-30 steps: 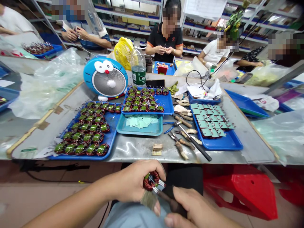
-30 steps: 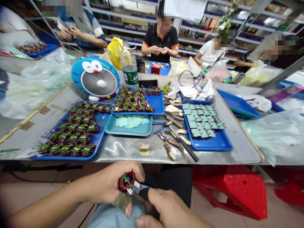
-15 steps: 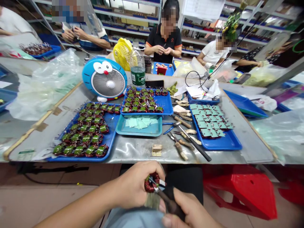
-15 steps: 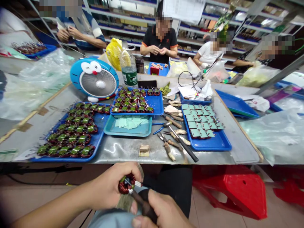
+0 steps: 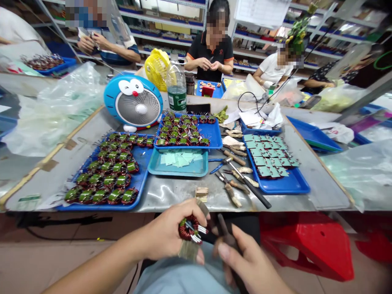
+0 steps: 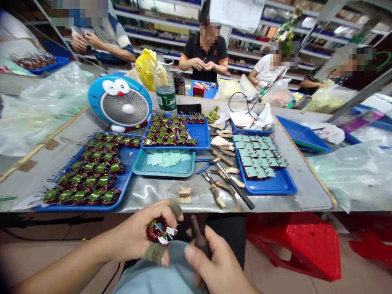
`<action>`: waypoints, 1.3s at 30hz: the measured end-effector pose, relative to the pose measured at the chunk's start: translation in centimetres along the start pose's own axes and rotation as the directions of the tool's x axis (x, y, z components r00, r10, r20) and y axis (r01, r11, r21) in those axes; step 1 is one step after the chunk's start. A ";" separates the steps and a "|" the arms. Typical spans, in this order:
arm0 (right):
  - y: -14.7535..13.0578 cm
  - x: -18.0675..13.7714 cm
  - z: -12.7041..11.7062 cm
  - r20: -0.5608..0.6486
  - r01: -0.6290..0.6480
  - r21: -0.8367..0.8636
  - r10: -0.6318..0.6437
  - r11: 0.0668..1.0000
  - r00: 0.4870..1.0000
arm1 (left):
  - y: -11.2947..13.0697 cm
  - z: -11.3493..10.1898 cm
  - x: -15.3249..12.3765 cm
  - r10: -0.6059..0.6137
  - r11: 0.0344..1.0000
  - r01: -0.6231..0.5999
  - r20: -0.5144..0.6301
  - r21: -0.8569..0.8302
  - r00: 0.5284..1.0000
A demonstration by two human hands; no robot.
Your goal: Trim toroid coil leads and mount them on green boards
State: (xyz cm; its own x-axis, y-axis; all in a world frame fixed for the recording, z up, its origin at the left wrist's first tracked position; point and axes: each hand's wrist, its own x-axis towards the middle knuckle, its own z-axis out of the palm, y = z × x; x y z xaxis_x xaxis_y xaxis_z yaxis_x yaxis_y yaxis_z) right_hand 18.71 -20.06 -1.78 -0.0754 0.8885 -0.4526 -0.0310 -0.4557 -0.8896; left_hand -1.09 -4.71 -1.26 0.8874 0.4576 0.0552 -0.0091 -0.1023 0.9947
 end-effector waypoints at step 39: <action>-2.2 -0.8 -2.5 0.134 0.262 -0.468 -0.226 0.844 0.965 | 2.2 0.3 -1.4 -0.095 0.994 0.088 0.117 0.060 0.989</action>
State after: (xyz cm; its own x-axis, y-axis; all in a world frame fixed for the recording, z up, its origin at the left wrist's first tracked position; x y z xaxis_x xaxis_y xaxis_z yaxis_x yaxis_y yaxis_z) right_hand 21.30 -19.65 0.41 -0.1991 0.9531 -0.2278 0.4208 -0.1268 -0.8983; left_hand -2.23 -5.79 0.80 0.9321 0.3586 -0.0498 0.0968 -0.1144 0.9887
